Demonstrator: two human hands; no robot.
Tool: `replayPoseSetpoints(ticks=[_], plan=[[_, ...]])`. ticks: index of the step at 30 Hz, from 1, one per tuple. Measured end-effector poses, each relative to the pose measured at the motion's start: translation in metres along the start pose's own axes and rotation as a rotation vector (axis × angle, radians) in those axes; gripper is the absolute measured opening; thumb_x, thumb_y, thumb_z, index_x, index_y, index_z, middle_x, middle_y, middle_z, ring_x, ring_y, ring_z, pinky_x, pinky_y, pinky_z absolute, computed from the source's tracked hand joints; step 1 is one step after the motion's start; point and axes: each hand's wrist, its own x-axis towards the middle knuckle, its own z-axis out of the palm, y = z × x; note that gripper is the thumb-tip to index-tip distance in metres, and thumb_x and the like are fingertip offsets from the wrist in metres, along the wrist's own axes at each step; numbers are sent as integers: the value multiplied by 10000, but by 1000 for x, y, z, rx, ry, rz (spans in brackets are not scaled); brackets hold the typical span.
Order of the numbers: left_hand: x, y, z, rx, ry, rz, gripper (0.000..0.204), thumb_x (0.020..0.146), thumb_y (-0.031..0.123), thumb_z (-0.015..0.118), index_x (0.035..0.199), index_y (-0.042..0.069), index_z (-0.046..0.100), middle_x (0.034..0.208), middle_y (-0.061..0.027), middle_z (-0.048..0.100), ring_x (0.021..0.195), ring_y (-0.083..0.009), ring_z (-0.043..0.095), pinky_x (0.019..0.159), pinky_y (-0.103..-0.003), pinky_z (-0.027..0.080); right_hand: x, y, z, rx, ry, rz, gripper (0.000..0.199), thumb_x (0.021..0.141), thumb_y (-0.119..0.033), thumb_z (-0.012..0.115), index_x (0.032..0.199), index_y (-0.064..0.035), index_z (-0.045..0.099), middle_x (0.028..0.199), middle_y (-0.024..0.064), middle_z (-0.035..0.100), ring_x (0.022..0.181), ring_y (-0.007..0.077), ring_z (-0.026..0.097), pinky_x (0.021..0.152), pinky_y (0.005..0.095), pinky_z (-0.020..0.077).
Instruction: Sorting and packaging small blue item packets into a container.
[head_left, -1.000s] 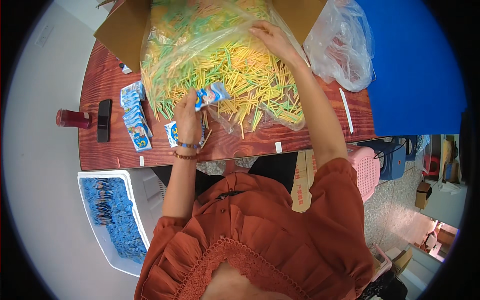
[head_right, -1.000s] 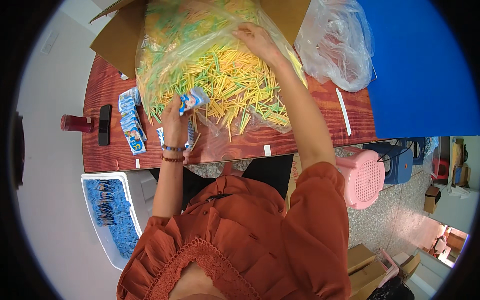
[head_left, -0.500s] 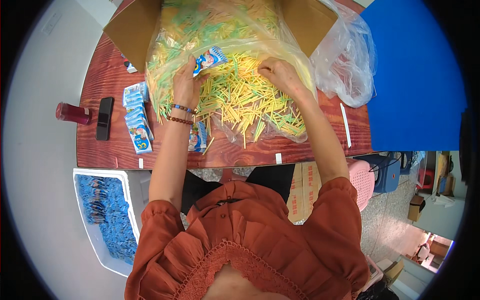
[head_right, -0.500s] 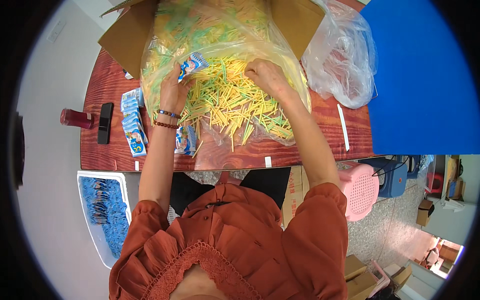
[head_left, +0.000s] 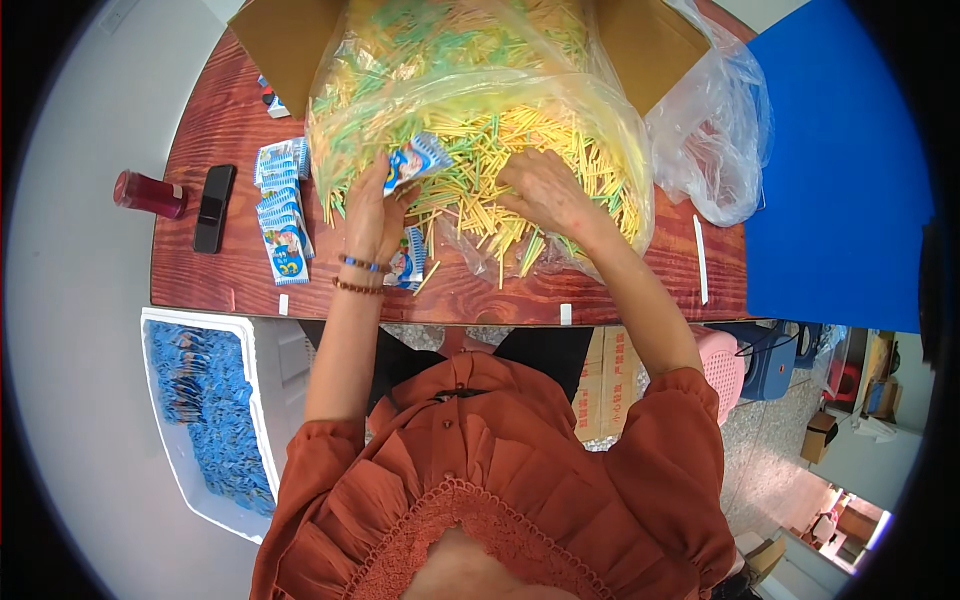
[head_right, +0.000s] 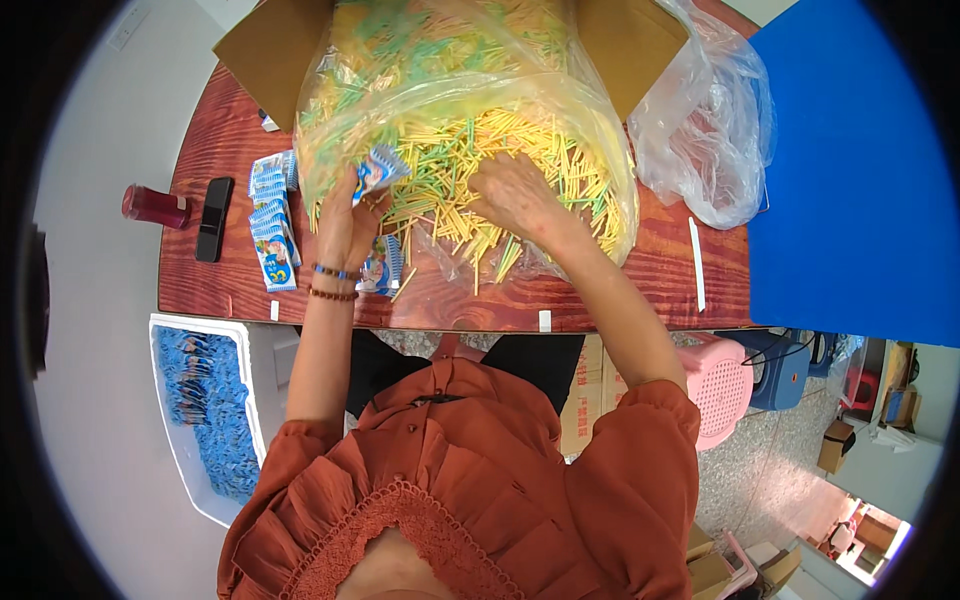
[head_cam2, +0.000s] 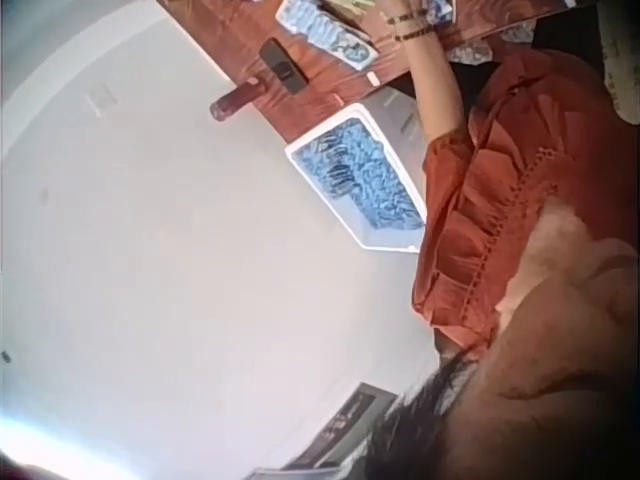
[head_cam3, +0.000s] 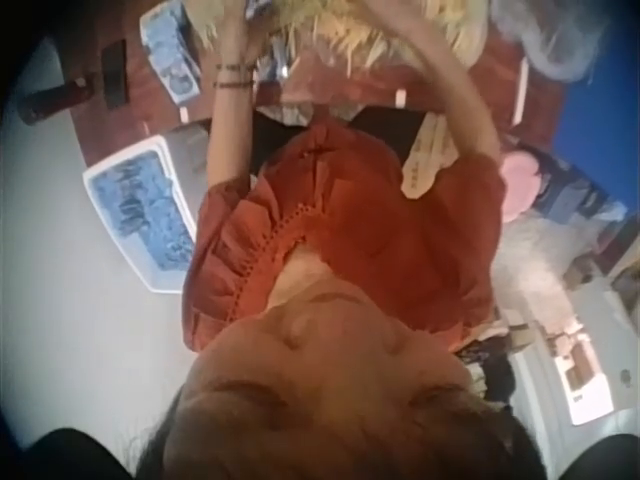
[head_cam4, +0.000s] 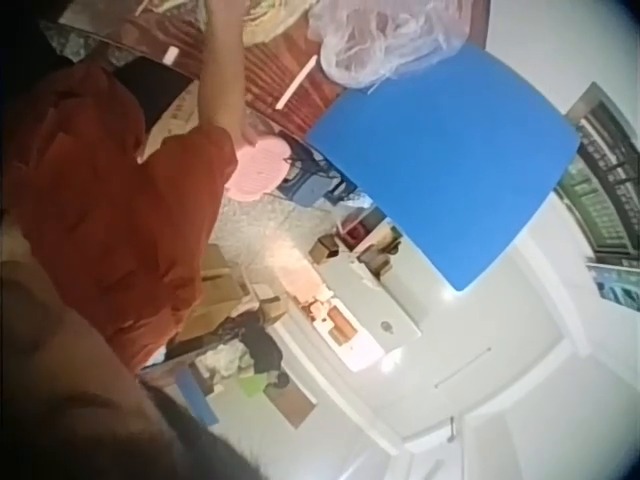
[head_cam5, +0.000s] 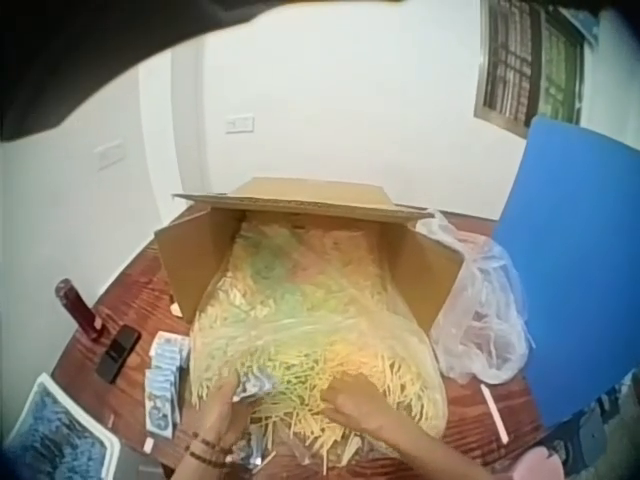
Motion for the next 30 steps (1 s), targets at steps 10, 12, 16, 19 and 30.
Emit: replayPoseSetpoints(ticks=[10,12,16,19,30], plan=[[-51,-11,-24,-145,57,-64,254,960,299,559,1051,70,621,968,-31,669,861,-153,622,733,-294,500,-1,-33,28,-109,-154,201,206,749,-232,687,882,-104,595,854,76,589,871,253,586,728,425,416],[-53,-13,-29,-155,61,-69,250,960,294,560,1043,66,622,955,-31,667,840,-149,617,723,-289,501,0,-25,22,-94,-160,191,158,761,-180,650,889,-105,596,862,77,583,871,258,583,730,427,420],[-54,-16,-37,-186,76,-73,244,959,289,563,1040,66,621,938,-30,664,818,-144,609,718,-290,501,0,-12,3,-88,-175,137,163,781,-116,589,940,-93,617,881,89,596,884,274,586,777,418,445],[-56,-17,-39,-212,114,-86,234,957,282,568,1039,68,620,925,-27,659,807,-143,599,718,-290,500,2,-6,-18,-112,-176,271,262,759,-113,618,1018,-73,628,973,94,607,952,278,571,856,423,446],[-55,-21,-38,-222,127,-96,216,954,273,575,1041,79,616,939,-25,655,823,-147,598,730,-292,500,3,4,19,-430,-37,18,94,801,-126,537,857,-77,594,869,72,574,860,229,549,748,371,398]])
